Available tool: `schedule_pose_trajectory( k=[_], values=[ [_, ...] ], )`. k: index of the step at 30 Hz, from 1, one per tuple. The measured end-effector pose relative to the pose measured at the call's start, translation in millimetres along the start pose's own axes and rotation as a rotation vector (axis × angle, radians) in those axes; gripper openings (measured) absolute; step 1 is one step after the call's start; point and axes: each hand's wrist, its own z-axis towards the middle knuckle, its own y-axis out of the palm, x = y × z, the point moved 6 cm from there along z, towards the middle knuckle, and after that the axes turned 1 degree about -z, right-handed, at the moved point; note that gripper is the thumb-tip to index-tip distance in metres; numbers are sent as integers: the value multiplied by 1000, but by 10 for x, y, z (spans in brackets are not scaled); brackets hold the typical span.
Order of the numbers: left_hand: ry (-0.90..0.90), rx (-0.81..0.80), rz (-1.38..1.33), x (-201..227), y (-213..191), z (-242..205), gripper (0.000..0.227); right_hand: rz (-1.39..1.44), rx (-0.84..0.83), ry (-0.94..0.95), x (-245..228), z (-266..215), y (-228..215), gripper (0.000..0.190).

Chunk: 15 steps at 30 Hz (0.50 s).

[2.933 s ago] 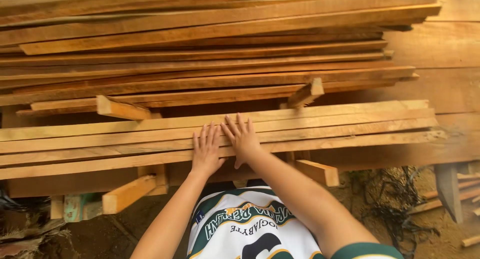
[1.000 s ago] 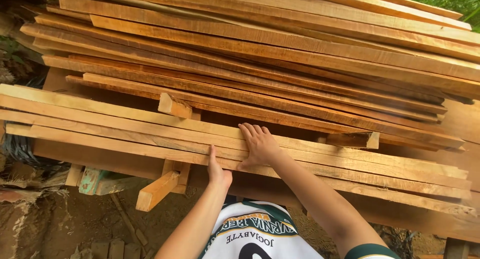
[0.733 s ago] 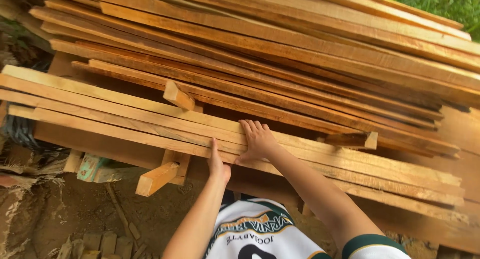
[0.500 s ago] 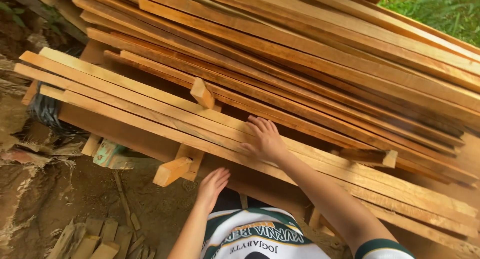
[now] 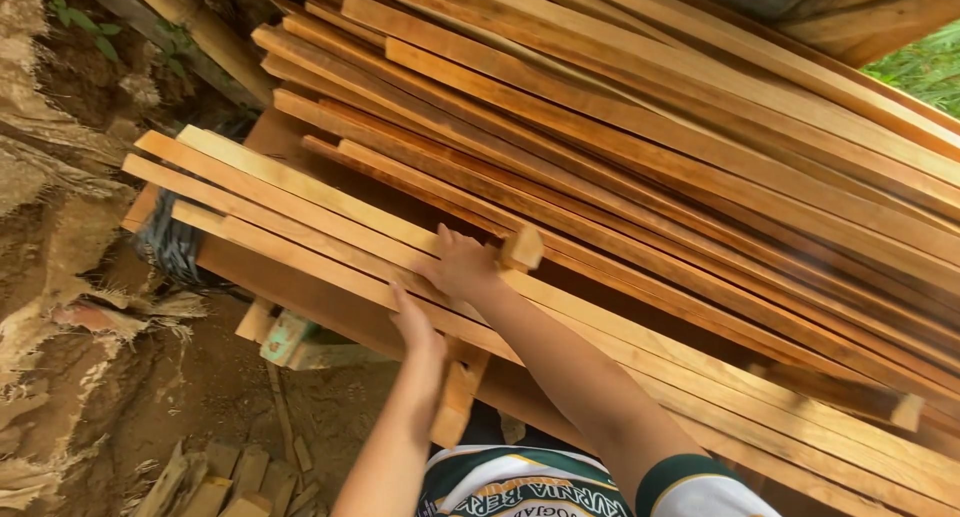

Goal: Organizing and stacking thin wooden strips onto a rack.

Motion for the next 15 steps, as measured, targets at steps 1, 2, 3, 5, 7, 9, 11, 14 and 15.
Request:
schedule_pose_trajectory(
  k=[1,2,3,5,7,9,11,14,15],
  values=[
    [-2,7,-3,-1,1,8,104,-2,-6,-3,-45,24,3,105],
    [3,30,-58,9,-2,13,105,78,138,29,-67,45,-90,92],
    [8,54,-114,8,-3,16,106,159,281,63,-72,49,-176,88],
    [-53,23,-136,98,-30,58,105,217,97,125,-76,269,-186,102],
    [-111,-19,-160,116,-29,88,105,271,-76,190,-45,433,-141,120],
    [-151,-57,-210,114,-2,115,87,439,-215,226,-27,558,-87,132],
    [-173,-50,-197,-41,-114,307,85,474,-274,220,17,685,-61,131],
    [-196,-41,-203,-294,-314,557,78,591,-369,240,7,725,-63,128],
    [-200,-45,-215,-358,-378,649,74,678,-400,273,-19,726,-81,127]
  ],
)
